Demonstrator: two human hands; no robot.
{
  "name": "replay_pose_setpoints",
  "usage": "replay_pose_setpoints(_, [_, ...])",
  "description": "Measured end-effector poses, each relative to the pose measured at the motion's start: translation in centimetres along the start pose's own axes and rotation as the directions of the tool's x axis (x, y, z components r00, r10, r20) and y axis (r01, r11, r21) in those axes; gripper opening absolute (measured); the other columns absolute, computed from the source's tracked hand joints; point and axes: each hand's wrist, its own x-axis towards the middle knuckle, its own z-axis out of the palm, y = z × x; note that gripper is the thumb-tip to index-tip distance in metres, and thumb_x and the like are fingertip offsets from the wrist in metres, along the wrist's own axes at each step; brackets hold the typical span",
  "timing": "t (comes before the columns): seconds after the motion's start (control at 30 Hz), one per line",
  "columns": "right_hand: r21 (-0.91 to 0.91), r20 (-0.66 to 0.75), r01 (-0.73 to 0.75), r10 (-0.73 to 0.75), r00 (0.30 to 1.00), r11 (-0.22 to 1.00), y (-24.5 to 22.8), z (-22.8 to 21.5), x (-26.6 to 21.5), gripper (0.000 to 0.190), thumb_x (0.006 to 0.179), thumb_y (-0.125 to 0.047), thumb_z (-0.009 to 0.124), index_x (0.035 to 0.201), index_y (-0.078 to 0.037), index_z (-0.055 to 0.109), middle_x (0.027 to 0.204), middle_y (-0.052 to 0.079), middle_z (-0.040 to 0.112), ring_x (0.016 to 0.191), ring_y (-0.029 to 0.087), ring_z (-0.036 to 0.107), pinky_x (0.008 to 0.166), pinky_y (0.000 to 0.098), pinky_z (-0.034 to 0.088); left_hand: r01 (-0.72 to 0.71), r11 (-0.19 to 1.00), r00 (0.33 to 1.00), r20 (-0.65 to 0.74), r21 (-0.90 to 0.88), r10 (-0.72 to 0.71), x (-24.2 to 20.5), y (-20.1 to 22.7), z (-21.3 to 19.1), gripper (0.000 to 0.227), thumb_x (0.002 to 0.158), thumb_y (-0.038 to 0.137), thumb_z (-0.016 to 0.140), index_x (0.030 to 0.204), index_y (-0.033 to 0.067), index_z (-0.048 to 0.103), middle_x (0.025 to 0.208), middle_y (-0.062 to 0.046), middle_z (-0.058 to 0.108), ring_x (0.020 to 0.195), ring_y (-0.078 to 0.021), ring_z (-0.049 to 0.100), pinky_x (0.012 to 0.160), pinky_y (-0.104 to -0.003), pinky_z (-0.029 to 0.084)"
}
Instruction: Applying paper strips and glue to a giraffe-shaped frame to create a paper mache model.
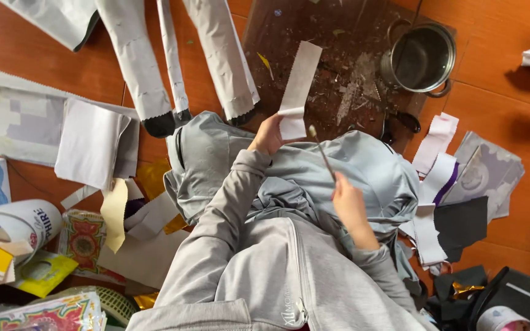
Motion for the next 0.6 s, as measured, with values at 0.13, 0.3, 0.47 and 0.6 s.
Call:
replay_pose_setpoints(0.13, [0.097, -0.062, 0.076, -0.070, 0.996, 0.992, -2.0, -1.2, 4.4, 0.039, 0.103, -0.013, 0.050, 0.139, -0.020, 0.063, 0.073, 0.017, 0.068, 0.064, 0.033, 0.068, 0.064, 0.0457, 0.052, 0.124, 0.990, 0.991, 0.041, 0.061, -0.126, -1.6, -1.8, -1.7, 0.046, 0.108, 0.031, 0.035, 0.141, 0.0032, 0.052, 0.129, -0.016, 0.064, 0.117, -0.0347, 0.064, 0.102, -0.066, 0.051])
replay_pose_setpoints(0.3, [-0.036, -0.209, 0.240, -0.242, 0.948, 0.970, -2.5, 3.6, 17.5, 0.038, 0.098, -0.014, 0.061, 0.136, -0.016, 0.066, 0.087, 0.024, 0.069, 0.078, 0.041, 0.067, 0.070, 0.0485, 0.052, 0.142, 0.990, 0.988, 0.054, -0.011, -0.141, -2.3, -4.3, -3.6, 0.045, 0.109, 0.028, 0.035, 0.140, 0.0009, 0.053, 0.132, -0.015, 0.065, 0.122, -0.0364, 0.063, 0.105, -0.068, 0.050])
replay_pose_setpoints(0.47, [0.001, -0.208, 0.255, -0.249, 0.946, 0.967, -3.2, 7.6, 26.5, 0.035, 0.100, -0.011, 0.059, 0.134, -0.013, 0.067, 0.103, 0.025, 0.070, 0.088, 0.041, 0.070, 0.075, 0.0460, 0.056, 0.121, 0.992, 0.988, 0.091, 0.030, -0.123, -2.6, -3.6, -3.0, 0.044, 0.109, 0.031, 0.036, 0.140, 0.0044, 0.053, 0.132, -0.013, 0.065, 0.122, -0.0345, 0.063, 0.104, -0.066, 0.048])
replay_pose_setpoints(0.6, [0.019, -0.390, 0.393, -0.355, 0.850, 0.919, 0.7, 10.3, 27.6, 0.036, 0.097, -0.008, 0.059, 0.131, -0.008, 0.069, 0.100, 0.024, 0.073, 0.087, 0.042, 0.070, 0.070, 0.0464, 0.056, 0.171, 0.984, 0.985, -0.030, 0.041, -0.170, -2.5, -3.3, -2.5, 0.040, 0.108, 0.027, 0.040, 0.137, 0.0024, 0.052, 0.130, -0.013, 0.064, 0.120, -0.0341, 0.064, 0.101, -0.067, 0.050])
